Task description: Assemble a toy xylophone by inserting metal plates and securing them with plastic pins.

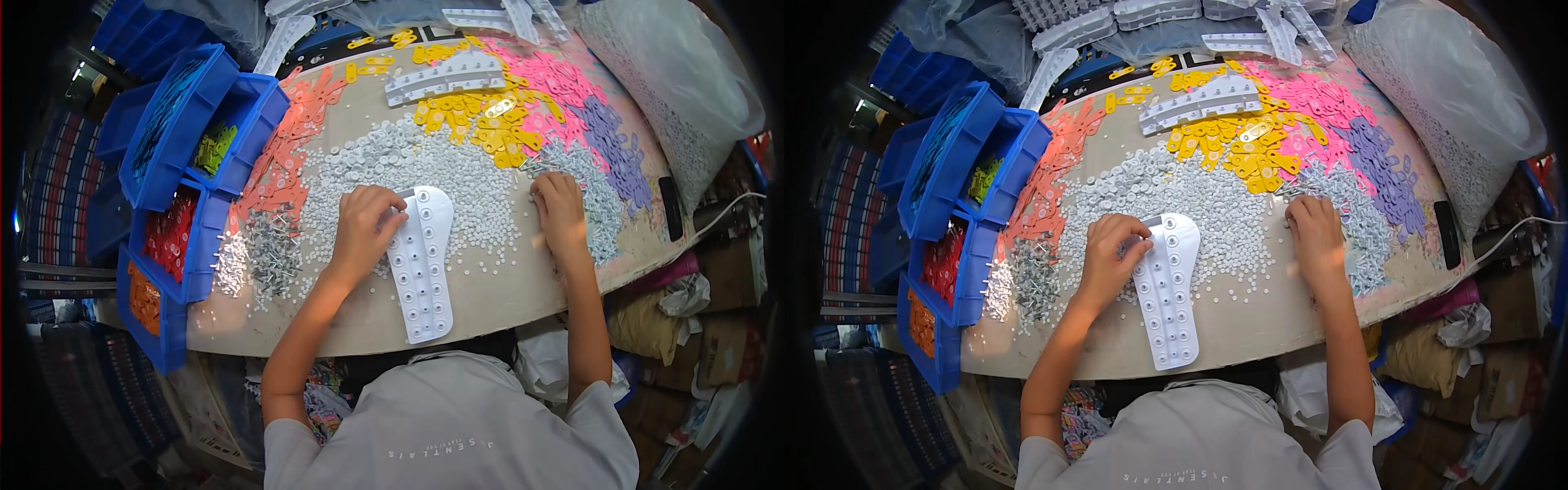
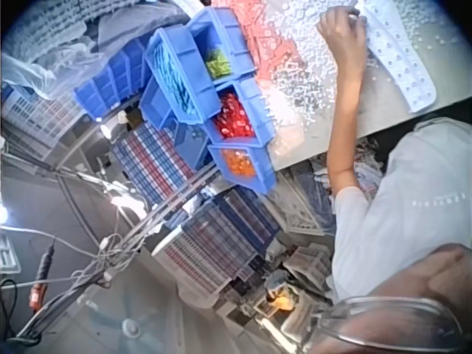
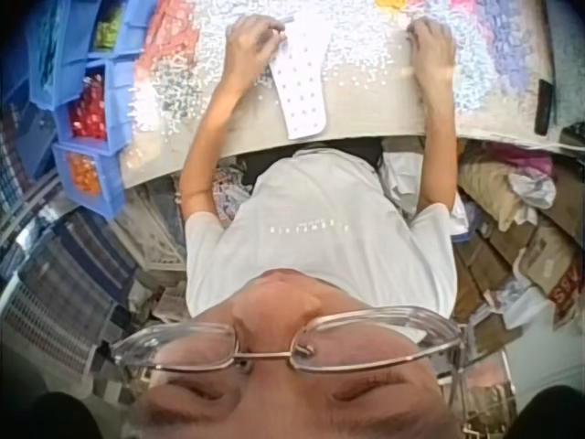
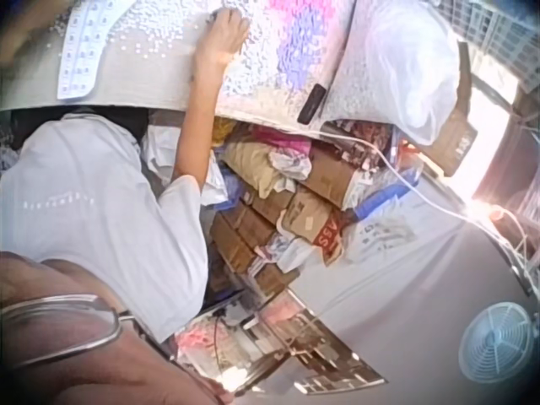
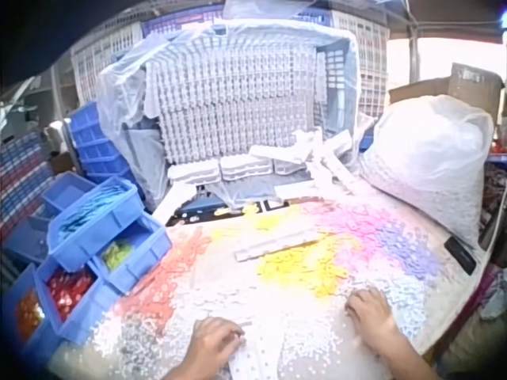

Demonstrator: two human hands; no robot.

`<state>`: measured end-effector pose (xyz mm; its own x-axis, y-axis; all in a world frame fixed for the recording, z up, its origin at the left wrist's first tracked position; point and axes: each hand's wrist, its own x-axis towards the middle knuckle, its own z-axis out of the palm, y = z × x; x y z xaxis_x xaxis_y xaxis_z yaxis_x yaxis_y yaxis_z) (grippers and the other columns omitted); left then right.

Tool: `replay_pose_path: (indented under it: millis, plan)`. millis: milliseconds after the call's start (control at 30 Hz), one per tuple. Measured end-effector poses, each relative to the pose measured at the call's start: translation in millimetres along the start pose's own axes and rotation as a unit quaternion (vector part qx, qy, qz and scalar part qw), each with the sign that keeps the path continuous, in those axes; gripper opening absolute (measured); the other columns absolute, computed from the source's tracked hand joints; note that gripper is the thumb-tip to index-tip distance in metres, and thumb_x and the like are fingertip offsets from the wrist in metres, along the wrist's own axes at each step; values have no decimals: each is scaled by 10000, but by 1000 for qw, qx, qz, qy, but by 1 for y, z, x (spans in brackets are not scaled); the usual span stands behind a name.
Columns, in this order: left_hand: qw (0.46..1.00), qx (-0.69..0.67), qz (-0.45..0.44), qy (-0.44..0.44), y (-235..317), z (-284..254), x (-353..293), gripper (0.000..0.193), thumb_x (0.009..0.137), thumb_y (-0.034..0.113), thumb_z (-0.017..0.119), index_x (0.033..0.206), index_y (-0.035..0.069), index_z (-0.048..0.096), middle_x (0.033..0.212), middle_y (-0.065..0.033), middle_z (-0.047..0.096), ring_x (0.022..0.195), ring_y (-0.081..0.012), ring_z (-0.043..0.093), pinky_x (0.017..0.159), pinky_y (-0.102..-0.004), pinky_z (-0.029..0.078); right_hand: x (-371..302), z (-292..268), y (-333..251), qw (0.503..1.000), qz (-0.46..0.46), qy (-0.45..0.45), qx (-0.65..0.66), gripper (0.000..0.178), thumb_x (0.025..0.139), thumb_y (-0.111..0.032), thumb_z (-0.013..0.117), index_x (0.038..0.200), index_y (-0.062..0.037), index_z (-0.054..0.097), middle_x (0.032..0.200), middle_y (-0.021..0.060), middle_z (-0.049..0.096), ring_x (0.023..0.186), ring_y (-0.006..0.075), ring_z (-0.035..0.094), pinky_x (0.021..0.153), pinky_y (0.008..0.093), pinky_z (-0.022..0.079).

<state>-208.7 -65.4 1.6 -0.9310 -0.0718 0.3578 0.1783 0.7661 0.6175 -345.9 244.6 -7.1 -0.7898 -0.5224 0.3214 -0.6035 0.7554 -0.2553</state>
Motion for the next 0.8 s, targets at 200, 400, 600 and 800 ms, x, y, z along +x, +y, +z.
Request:
replay_pose_path:
  millis: [200, 400, 600, 800]
  plan:
    - [999, 38, 0, 4, 2, 2, -2, 153, 802, 96, 758, 927, 92, 670, 970, -37, 655, 981, -235, 588, 895, -382, 384, -10, -4, -17, 977, 85, 96, 168, 128, 922, 0, 617, 1049, -13, 623, 994, 138, 651, 927, 320, 629, 821, 346, 502]
    - [996, 75, 51, 11, 13, -4, -11, 114, 814, 116, 759, 908, 91, 700, 1000, -48, 664, 1010, -256, 596, 923, -414, 384, -12, -4, -39, 941, 148, 86, 290, 97, 943, 4, 613, 1037, 9, 636, 948, 103, 663, 824, 190, 642, 752, 290, 502]
    - [982, 166, -55, 77, -16, -59, -18, 112, 852, 75, 705, 963, 62, 708, 991, -74, 644, 1028, -284, 580, 918, -420, 400, -15, -5, -89, 924, 107, 59, 362, 110, 894, -12, 679, 1003, 0, 673, 915, 88, 662, 831, 182, 633, 745, 290, 509]
    - [945, 310, -104, -12, -51, -91, -58, 203, 805, 31, 724, 1005, 56, 710, 993, -90, 580, 1002, -296, 546, 912, -426, 394, -6, 8, -135, 915, 36, -27, 401, 129, 858, -28, 718, 977, -53, 679, 874, 77, 654, 872, 251, 625, 755, 361, 516]
